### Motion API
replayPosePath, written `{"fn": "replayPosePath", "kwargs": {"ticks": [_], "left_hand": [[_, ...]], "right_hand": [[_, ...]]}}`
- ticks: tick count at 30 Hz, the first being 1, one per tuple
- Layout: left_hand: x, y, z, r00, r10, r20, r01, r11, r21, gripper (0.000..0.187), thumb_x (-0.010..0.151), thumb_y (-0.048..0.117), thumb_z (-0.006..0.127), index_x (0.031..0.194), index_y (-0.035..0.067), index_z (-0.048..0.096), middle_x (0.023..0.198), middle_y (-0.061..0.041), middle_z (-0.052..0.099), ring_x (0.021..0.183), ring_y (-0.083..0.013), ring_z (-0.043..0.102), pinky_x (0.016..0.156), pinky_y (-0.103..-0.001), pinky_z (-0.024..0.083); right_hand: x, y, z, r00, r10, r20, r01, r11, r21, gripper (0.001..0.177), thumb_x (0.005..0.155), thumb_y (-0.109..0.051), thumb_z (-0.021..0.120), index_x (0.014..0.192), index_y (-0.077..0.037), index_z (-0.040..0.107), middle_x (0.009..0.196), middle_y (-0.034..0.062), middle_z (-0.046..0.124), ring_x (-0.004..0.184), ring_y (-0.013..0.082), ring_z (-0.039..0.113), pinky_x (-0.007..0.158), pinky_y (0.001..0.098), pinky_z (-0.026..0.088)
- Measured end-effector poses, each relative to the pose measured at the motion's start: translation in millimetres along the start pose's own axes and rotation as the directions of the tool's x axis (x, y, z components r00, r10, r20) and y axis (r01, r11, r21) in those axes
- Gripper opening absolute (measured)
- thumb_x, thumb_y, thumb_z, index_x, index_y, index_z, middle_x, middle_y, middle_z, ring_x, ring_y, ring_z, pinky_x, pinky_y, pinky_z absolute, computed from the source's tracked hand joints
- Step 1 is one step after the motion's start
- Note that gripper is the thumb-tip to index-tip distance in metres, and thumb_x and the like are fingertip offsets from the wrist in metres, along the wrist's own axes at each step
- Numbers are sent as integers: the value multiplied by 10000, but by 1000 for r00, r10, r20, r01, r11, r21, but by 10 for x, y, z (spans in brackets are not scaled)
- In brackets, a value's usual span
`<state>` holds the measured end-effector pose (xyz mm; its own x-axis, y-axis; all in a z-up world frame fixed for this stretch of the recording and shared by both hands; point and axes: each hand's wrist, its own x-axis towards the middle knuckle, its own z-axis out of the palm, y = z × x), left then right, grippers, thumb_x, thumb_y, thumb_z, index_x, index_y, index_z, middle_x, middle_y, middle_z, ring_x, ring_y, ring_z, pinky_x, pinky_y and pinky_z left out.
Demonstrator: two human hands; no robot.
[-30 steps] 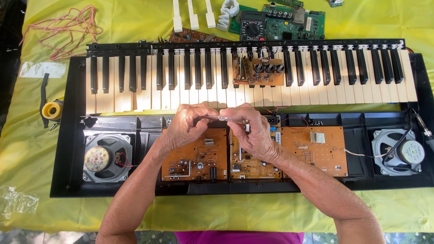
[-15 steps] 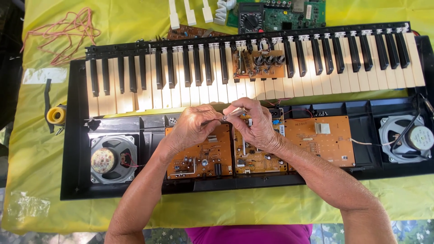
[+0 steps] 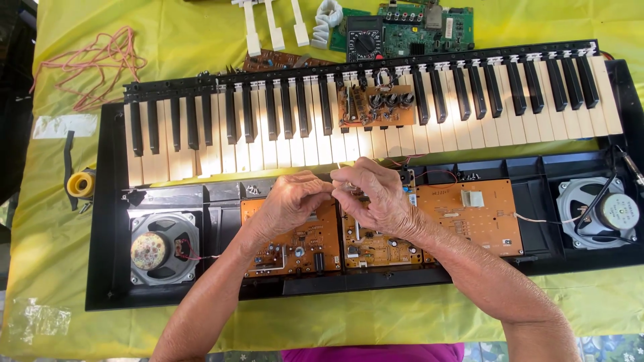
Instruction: The person is repairing an electronic keyboard by soldering wires to the circuit board. They use a soldering iron to connect wires to the board and test the connections by pressing the keys.
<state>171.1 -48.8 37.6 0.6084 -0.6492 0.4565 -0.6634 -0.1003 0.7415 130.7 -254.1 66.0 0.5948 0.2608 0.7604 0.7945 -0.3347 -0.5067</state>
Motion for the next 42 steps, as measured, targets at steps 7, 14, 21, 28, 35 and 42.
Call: {"fn": "replayPosePath", "kwargs": {"ticks": [7, 14, 21, 28, 35, 42], "left_hand": [[-41, -24, 50, 999, -38, -3, 38, 999, 4, 102, 930, 1, 709, 973, 63, 777, 830, -134, 771, 746, -310, 730, 667, -383, 601], [-42, -45, 75, 999, 16, -34, -15, 999, 29, 67, 953, 40, 706, 974, 65, 765, 766, -103, 733, 726, -306, 696, 659, -357, 588], [-52, 0, 81, 992, 87, -86, -82, 995, 64, 28, 923, 78, 743, 924, 68, 716, 756, -112, 698, 734, -327, 676, 680, -375, 583], [-129, -26, 54, 978, 139, -155, -109, 977, 185, 82, 898, 72, 729, 871, 93, 654, 758, -98, 674, 760, -333, 678, 701, -396, 580], [-219, -315, 293, 966, 217, -140, -179, 953, 244, 134, 930, 185, 722, 991, 81, 665, 776, -30, 728, 660, -192, 703, 765, -374, 596], [-360, -718, 521, 976, 208, -60, -175, 921, 348, 648, 1094, 287, 648, 1599, 306, 241, 913, -8, 700, 835, -201, 703, 947, -398, 614]], "right_hand": [[-1, -10, -18, 999, -14, 38, 15, 1000, -24, 301, 897, 15, 721, 1190, 0, 654, 792, 123, 630, 634, 307, 597, 539, 363, 561], [-20, 46, 9, 998, -38, 52, 41, 998, -44, 299, 894, -6, 708, 1191, -6, 677, 752, 88, 653, 596, 280, 604, 510, 374, 541], [58, -50, 37, 998, -17, 61, 21, 998, -62, 346, 879, 16, 741, 1219, -2, 676, 724, 119, 637, 575, 296, 596, 486, 396, 520], [-26, -39, 106, 995, -55, 88, 64, 993, -102, 300, 867, -124, 785, 1158, -71, 740, 647, 55, 611, 508, 237, 569, 451, 362, 477], [-154, -13, 125, 980, -68, 185, 102, 978, -180, 279, 1013, -67, 750, 1217, 36, 589, 984, 142, 744, 827, 288, 697, 743, 384, 554], [-26, -243, 59, 964, 81, 252, -48, 990, -136, 250, 1014, -25, 654, 1261, 5, 628, 1138, 132, 725, 997, 280, 655, 894, 390, 558]]}}
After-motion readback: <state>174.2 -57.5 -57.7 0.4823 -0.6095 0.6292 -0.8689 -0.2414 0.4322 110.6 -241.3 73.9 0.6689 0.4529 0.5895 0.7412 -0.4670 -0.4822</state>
